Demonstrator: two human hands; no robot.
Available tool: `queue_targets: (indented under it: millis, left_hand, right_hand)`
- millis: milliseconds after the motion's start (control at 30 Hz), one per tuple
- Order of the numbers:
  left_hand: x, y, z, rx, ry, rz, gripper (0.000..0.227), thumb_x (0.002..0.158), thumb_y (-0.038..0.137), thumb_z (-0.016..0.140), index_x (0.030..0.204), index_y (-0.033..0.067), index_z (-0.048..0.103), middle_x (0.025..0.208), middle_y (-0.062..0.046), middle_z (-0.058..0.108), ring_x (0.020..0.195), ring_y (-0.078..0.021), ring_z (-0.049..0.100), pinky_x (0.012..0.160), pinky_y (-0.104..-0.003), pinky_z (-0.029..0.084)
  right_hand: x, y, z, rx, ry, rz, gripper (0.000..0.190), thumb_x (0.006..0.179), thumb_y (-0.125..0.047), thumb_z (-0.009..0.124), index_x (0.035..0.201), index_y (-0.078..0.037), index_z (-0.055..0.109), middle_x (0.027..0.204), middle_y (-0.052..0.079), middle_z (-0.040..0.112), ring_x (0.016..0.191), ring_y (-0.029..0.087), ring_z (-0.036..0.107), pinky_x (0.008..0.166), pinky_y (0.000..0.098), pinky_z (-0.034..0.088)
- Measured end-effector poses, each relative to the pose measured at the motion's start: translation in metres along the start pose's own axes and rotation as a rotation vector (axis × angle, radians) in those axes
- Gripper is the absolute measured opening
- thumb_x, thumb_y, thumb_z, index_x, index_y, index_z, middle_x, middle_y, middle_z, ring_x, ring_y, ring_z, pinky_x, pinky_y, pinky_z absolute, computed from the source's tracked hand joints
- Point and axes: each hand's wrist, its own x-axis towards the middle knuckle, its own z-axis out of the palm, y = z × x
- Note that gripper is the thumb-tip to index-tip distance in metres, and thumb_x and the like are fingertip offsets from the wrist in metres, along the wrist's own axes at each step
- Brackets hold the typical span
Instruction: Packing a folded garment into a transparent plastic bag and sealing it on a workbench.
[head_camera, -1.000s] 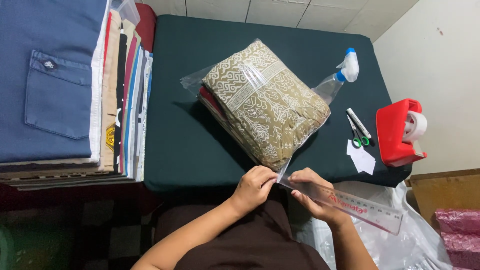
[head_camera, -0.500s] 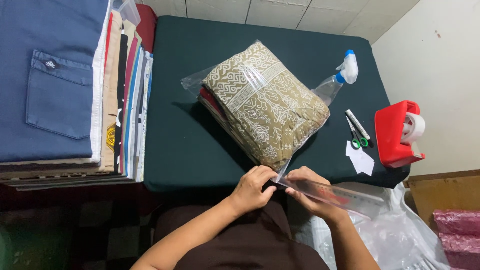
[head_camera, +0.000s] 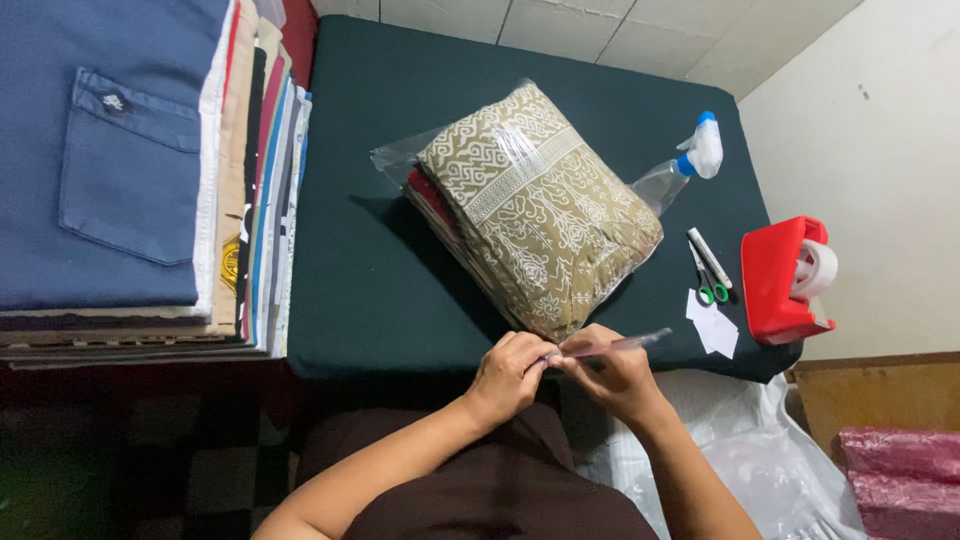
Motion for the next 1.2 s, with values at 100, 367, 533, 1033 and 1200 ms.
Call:
queue_targets:
  millis: [100, 367, 533, 1033, 1200]
  left_hand:
    - [-0.002, -0.001, -0.001, -0.022, 0.02, 0.008, 0.02, 0.086, 0.0, 0.068, 0.105, 0.0059, 0.068, 0.102, -0.011, 0.071, 0.096, -0.0314, 0.067, 0.086, -0.04, 0.054]
    - [-0.014, -0.037, 0.024, -0.344, 0.085, -0.446, 0.024, 0.089, 0.009, 0.074, 0.103, 0.0034, 0.055, 0.09, -0.012, 0.072, 0.084, -0.0184, 0.074, 0.074, -0.031, 0.058]
    - [-0.009, -0.032, 0.021, -0.376, 0.125, -0.594, 0.024, 0.086, 0.011, 0.079, 0.098, 0.0034, 0.059, 0.085, -0.008, 0.076, 0.077, -0.0151, 0.073, 0.069, -0.03, 0.057]
    - [0.011, -0.02, -0.013, 0.271, -0.04, -0.363, 0.019, 0.091, 0.025, 0.079, 0.093, 0.0119, 0.066, 0.088, -0.011, 0.072, 0.085, -0.0324, 0.069, 0.072, -0.045, 0.054]
    - [0.042, -0.015, -0.046, 0.39, -0.021, 0.187, 0.087, 0.074, 0.038, 0.087, 0.149, 0.0151, 0.048, 0.161, -0.016, 0.033, 0.149, -0.0425, 0.026, 0.12, -0.061, 0.029]
  right_hand:
    - [0.005, 0.0, 0.004, -0.04, 0.034, -0.019, 0.018, 0.083, -0.009, 0.083, 0.09, -0.004, 0.068, 0.085, 0.009, 0.071, 0.071, 0.022, 0.071, 0.06, 0.0312, 0.055]
    - [0.007, 0.005, 0.019, -0.228, 0.069, 0.09, 0.022, 0.078, -0.015, 0.088, 0.083, -0.005, 0.07, 0.07, 0.009, 0.066, 0.056, 0.022, 0.062, 0.052, 0.0335, 0.048]
    - [0.014, 0.001, 0.024, -0.178, 0.121, 0.14, 0.02, 0.082, -0.015, 0.085, 0.087, -0.004, 0.07, 0.07, 0.006, 0.069, 0.056, 0.014, 0.066, 0.051, 0.0294, 0.05]
    - [0.018, 0.009, 0.032, -0.15, 0.325, 0.216, 0.016, 0.087, -0.012, 0.083, 0.089, -0.004, 0.07, 0.074, 0.006, 0.071, 0.06, 0.008, 0.063, 0.055, 0.0269, 0.051]
    - [0.022, 0.01, 0.029, -0.121, 0.304, 0.258, 0.018, 0.087, -0.013, 0.083, 0.088, -0.002, 0.068, 0.07, 0.007, 0.068, 0.058, 0.01, 0.06, 0.055, 0.0277, 0.051]
